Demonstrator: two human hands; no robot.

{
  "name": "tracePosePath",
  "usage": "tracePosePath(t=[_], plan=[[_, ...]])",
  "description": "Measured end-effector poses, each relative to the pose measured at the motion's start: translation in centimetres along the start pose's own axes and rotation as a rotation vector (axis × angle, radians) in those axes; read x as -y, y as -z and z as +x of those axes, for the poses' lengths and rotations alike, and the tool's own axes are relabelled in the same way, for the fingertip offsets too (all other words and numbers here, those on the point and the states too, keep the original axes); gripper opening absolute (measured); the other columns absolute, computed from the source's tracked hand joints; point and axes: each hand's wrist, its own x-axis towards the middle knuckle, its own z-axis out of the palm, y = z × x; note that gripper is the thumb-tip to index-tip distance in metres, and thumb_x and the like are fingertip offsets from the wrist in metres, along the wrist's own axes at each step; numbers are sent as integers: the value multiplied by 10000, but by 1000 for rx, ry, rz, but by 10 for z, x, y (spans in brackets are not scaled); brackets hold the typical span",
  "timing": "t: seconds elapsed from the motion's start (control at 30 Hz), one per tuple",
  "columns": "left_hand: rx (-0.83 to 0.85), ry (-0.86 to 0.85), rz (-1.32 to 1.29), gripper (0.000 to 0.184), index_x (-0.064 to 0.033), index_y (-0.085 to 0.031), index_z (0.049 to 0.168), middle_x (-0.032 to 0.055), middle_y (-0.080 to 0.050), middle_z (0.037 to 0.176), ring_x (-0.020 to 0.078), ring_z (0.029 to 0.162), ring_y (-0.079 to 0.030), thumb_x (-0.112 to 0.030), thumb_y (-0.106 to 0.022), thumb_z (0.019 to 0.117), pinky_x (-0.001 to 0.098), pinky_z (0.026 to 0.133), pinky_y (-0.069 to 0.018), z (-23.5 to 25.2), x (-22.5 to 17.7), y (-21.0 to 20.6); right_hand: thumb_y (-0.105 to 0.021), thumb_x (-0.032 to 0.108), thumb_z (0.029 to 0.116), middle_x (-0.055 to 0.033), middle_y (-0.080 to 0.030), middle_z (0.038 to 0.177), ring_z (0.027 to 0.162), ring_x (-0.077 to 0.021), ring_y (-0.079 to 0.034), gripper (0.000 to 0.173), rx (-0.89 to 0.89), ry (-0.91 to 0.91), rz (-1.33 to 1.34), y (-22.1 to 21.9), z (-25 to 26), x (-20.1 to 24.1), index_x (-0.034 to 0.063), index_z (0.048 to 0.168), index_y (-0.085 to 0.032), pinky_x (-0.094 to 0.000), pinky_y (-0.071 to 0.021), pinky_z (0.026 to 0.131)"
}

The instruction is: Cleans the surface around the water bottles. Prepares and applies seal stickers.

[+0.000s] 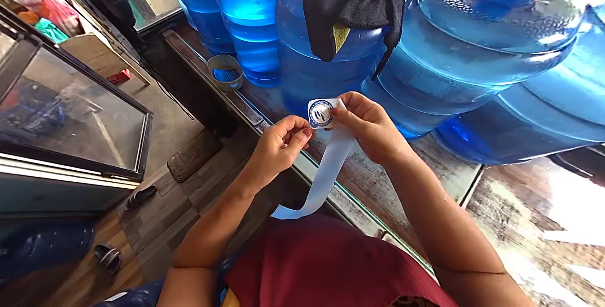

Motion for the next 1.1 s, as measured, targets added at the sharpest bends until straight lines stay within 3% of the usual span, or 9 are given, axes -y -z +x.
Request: tracePosePath(t=[0.23,0.33,0.43,0.5,0.57,0.63,0.77,1.0,1.1], plan=[[-9,-92,52,135,0,-630,1093,34,-692,970,51,849,-670,-58,-528,1027,198,759,-569,0,1,1,-504,35,1030,31,-691,825,738,-23,-685,83,-4,-100,56,-8,-2,1,81,1047,-570,-182,-583,688],[-33,-184,143,145,32,-641,1082,50,-684,956,43,836,-659,-48,-539,1017,190,765,-567,3,1,-1,-550,116,1020,-9,-671,1007,824,-28,-655,213,-32,-18,-175,-12,-7,-5,63,1226,-550,-194,-557,720],[-67,-247,254,148,47,-646,1063,79,-668,929,46,810,-646,-58,-552,1018,177,747,-556,7,2,-3,-604,151,979,-237,-566,1350,1217,-286,-591,472,-193,282,-623,-18,-8,-14,-56,1389,-494,-423,-497,1009],[-80,-277,306,151,53,-650,1057,92,-664,929,57,804,-642,-55,-555,1013,182,755,-555,9,4,-3,-615,119,958,-247,-606,1289,1251,-377,-570,361,-315,493,-816,-21,-9,-16,-59,1271,-592,-581,-369,1118],[-92,-297,335,155,57,-659,1061,99,-664,937,59,808,-636,-51,-561,1008,182,763,-547,11,6,-3,-597,109,963,-180,-678,1118,1139,-343,-635,221,-313,578,-869,-22,-14,-13,-15,1126,-682,-674,-275,1140],[-102,-314,370,151,52,-668,1052,99,-663,941,55,819,-633,-50,-567,1005,169,770,-540,12,6,-4,-571,106,965,-135,-705,1035,1052,-270,-672,232,-209,538,-805,-23,-20,-9,-10,1123,-696,-638,-308,1135],[-121,-363,500,147,38,-689,1032,111,-680,957,96,877,-654,-50,-576,997,202,825,-544,15,6,-7,-551,71,979,-103,-691,1060,992,-87,-664,257,-27,350,-517,-21,-21,-3,-38,1183,-661,-242,-542,924],[-125,-422,650,157,26,-710,1023,132,-703,970,190,909,-681,-50,-578,987,303,844,-561,21,6,-14,-548,80,1008,-18,-691,969,883,-12,-663,167,4,225,-322,-12,-16,-5,-4,1123,-635,-181,-556,815],[-98,-430,611,150,31,-700,1027,135,-696,982,178,923,-679,-32,-572,981,279,854,-561,23,8,-15,-526,54,1018,19,-677,899,832,-3,-653,124,9,192,-237,-7,-13,-6,16,1070,-631,-172,-554,780]])
